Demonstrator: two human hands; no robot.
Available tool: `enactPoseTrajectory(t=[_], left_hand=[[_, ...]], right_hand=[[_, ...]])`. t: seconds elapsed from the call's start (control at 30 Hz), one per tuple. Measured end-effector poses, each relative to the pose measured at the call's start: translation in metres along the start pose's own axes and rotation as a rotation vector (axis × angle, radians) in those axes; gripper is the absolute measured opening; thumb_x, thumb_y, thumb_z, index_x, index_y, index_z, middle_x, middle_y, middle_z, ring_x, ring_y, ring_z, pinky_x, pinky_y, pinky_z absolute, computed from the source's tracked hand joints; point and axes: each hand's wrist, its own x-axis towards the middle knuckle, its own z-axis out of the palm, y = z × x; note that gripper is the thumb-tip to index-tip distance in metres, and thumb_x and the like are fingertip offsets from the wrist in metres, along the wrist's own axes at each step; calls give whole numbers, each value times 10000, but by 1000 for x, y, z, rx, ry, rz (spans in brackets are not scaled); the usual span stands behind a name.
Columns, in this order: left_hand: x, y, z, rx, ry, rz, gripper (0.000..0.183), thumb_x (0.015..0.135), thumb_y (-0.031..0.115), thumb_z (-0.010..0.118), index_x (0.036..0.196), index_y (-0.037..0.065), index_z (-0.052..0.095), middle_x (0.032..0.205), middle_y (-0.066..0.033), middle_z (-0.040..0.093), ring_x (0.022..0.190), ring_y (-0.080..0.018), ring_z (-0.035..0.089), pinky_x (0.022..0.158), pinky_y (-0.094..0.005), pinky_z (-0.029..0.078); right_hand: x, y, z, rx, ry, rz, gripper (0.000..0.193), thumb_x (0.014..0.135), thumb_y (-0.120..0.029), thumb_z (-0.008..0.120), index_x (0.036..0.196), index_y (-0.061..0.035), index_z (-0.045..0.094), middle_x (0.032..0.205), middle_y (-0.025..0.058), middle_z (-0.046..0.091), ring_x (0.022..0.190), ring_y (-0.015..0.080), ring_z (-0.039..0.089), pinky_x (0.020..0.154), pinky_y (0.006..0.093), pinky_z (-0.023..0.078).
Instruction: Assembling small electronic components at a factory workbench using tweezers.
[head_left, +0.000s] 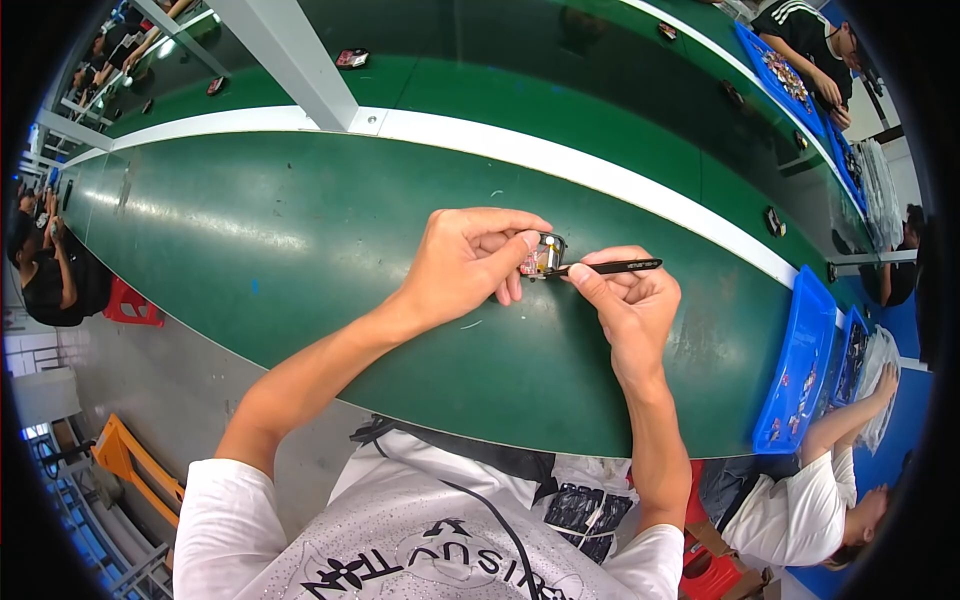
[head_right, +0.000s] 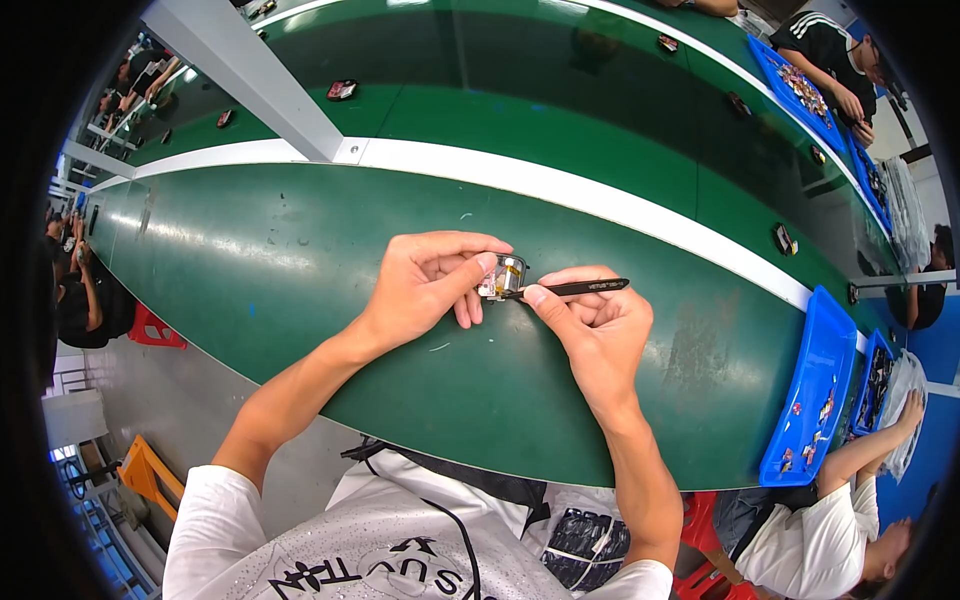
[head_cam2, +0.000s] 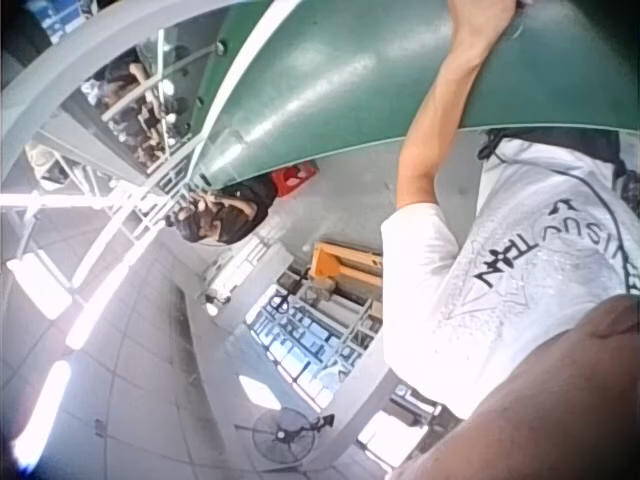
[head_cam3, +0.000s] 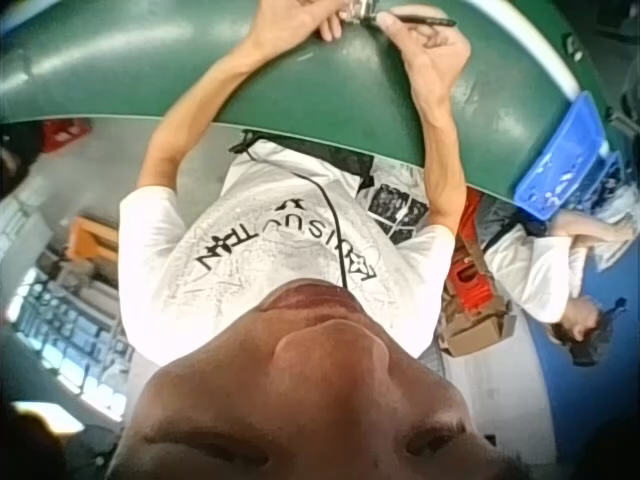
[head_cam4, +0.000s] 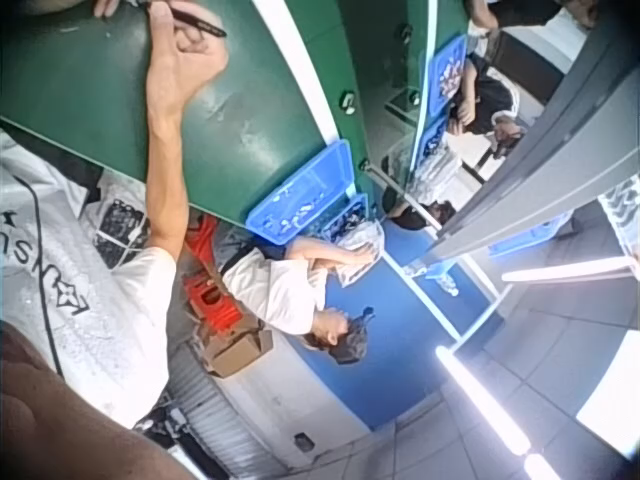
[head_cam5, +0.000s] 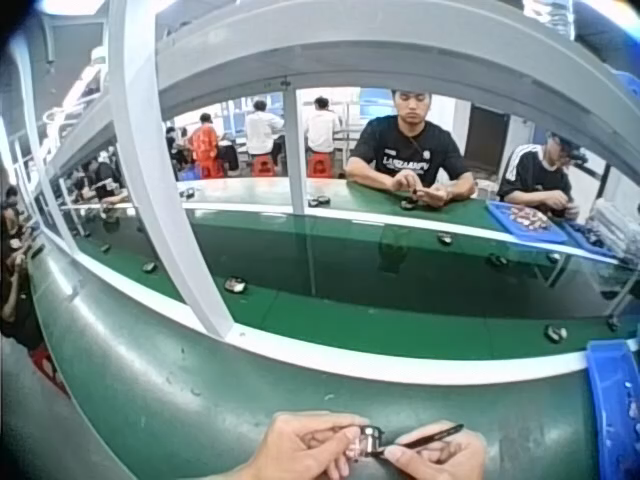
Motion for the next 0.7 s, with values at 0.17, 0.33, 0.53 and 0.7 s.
enactPoseTrajectory(t=[0.17,0.33,0.53,0.7], left_hand=[[2,1,-2,-47,-55,-27,265,1030,113,592,1209,-64,675,869,-101,705,614,-137,673,506,-246,548],[3,4,-4,-154,-155,-81,314,1062,171,534,1236,-63,649,924,-113,697,639,-149,676,515,-248,564],[4,8,-8,-308,-205,-148,362,1008,159,536,1277,-69,615,991,-137,682,715,-165,670,516,-263,563],[3,3,-7,-230,-237,-58,405,951,137,530,1288,-76,598,1021,-141,684,731,-174,673,520,-266,562]], right_hand=[[0,2,-2,9,6,-13,135,871,43,775,972,45,685,787,35,694,615,3,545,521,156,378],[-2,14,-1,-19,56,-275,142,858,36,791,961,30,694,774,20,685,568,-12,485,495,161,336],[-4,15,-1,-76,122,-400,154,830,33,819,936,21,708,844,55,712,576,5,510,499,165,370],[-6,14,0,-65,101,-372,151,828,26,823,932,21,714,846,55,716,573,5,508,496,168,365]])
